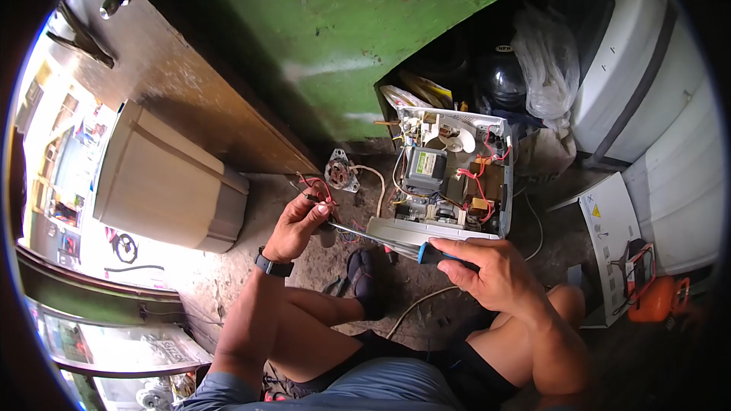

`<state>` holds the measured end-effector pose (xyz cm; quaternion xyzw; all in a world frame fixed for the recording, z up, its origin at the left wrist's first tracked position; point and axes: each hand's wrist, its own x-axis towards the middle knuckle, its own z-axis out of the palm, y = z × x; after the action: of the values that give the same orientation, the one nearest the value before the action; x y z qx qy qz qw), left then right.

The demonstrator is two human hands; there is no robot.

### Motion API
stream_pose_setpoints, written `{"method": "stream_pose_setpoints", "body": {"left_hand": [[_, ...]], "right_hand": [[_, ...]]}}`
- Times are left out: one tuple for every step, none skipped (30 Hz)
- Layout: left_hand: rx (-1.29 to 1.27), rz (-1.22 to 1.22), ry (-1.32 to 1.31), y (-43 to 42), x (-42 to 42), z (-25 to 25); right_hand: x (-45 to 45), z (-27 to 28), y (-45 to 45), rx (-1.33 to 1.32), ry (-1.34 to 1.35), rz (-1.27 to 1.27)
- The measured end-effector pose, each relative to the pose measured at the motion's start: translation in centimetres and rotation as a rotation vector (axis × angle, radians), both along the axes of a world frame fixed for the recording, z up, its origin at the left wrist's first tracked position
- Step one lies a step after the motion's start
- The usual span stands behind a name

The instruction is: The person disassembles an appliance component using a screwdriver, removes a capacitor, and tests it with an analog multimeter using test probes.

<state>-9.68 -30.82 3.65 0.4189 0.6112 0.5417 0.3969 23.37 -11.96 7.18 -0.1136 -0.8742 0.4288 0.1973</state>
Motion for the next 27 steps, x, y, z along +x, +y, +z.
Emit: {"method": "stream_pose_setpoints", "body": {"left_hand": [[-0.009, 0.002, -0.024, 0.0, 0.1, 0.1], [-0.017, 0.004, -0.049, 0.0, 0.2, 0.2], [-0.016, 0.003, -0.047, 0.0, 0.2, 0.1], [-0.004, 0.005, -0.062, 0.1, 0.2, 0.0], [0.007, 0.008, -0.076, 0.1, 0.1, -0.2], [0.007, 0.009, -0.075, 0.1, 0.0, -0.4], [-0.008, 0.004, -0.073, 0.1, -0.2, -0.6], [-0.023, -0.001, -0.070, 0.1, -0.4, -0.7], [-0.023, -0.001, -0.068, 0.2, -0.3, -0.7], [-0.025, 0.004, -0.085, 0.2, -0.3, -0.7], [-0.026, 0.008, -0.101, 0.3, -0.3, -0.8], [-0.029, 0.010, -0.100, 0.3, -0.4, -0.8], [-0.037, 0.004, -0.101, 0.2, -0.5, -0.9], [-0.045, -0.003, -0.103, 0.2, -0.6, -1.0], [-0.047, -0.003, -0.103, 0.3, -0.6, -0.9], [-0.065, 0.006, -0.104, 0.3, -0.5, -0.7], [-0.082, 0.015, -0.105, 0.3, -0.4, -0.6], [-0.083, 0.014, -0.105, 0.3, -0.4, -0.7], [-0.082, 0.018, -0.121, 0.3, -0.5, -0.8], [-0.081, 0.021, -0.137, 0.3, -0.5, -0.8], [-0.081, 0.021, -0.136, 0.3, -0.5, -0.9], [-0.083, 0.029, -0.113, 0.4, -0.4, -0.9], [-0.084, 0.038, -0.089, 0.5, -0.4, -0.9], [-0.084, 0.040, -0.088, 0.5, -0.3, -0.9], [-0.098, 0.063, -0.118, 0.6, -0.2, -0.7], [-0.112, 0.085, -0.147, 0.7, -0.1, -0.6], [-0.110, 0.086, -0.147, 0.8, 0.0, -0.5]], "right_hand": [[0.0, -0.3, 0.0, 0.012, 0.033, -0.004], [0.1, -0.2, -0.1, 0.013, 0.035, -0.006], [0.2, -0.1, -0.2, -0.006, 0.007, -0.003], [0.2, 0.0, -0.2, -0.026, -0.021, 0.000], [0.3, -0.1, -0.2, -0.025, -0.020, 0.000], [0.3, -0.4, -0.3, -0.006, -0.024, -0.006], [0.3, -0.6, -0.3, 0.013, -0.028, -0.011], [0.3, -0.7, -0.3, 0.013, -0.026, -0.011], [0.4, -0.9, -0.2, 0.019, -0.024, -0.014], [0.4, -1.1, -0.2, 0.024, -0.023, -0.016], [0.3, -1.4, -0.2, 0.023, -0.022, -0.015], [0.2, -1.8, -0.3, 0.023, 0.030, -0.022], [0.2, -2.1, -0.4, 0.023, 0.081, -0.029], [0.2, -2.0, -0.5, 0.021, 0.081, -0.028], [0.4, -1.7, -0.6, -0.003, 0.038, -0.025], [0.4, -1.6, -0.7, -0.027, -0.004, -0.023], [0.4, -1.8, -0.8, -0.028, -0.005, -0.023], [0.4, -2.1, -0.9, -0.014, 0.007, -0.024], [0.4, -2.3, -1.0, 0.000, 0.018, -0.024], [0.4, -2.5, -1.0, 0.000, 0.019, -0.024], [0.4, -2.7, -1.0, 0.017, 0.031, -0.039], [0.3, -3.0, -1.0, 0.034, 0.045, -0.053], [0.3, -3.3, -1.1, 0.034, 0.045, -0.053], [0.4, -3.6, -1.1, 0.041, 0.046, -0.058], [0.4, -3.8, -1.2, 0.048, 0.047, -0.062], [0.3, -4.0, -1.3, 0.050, 0.048, -0.060], [0.3, -4.0, -1.4, 0.044, 0.067, -0.067]]}}
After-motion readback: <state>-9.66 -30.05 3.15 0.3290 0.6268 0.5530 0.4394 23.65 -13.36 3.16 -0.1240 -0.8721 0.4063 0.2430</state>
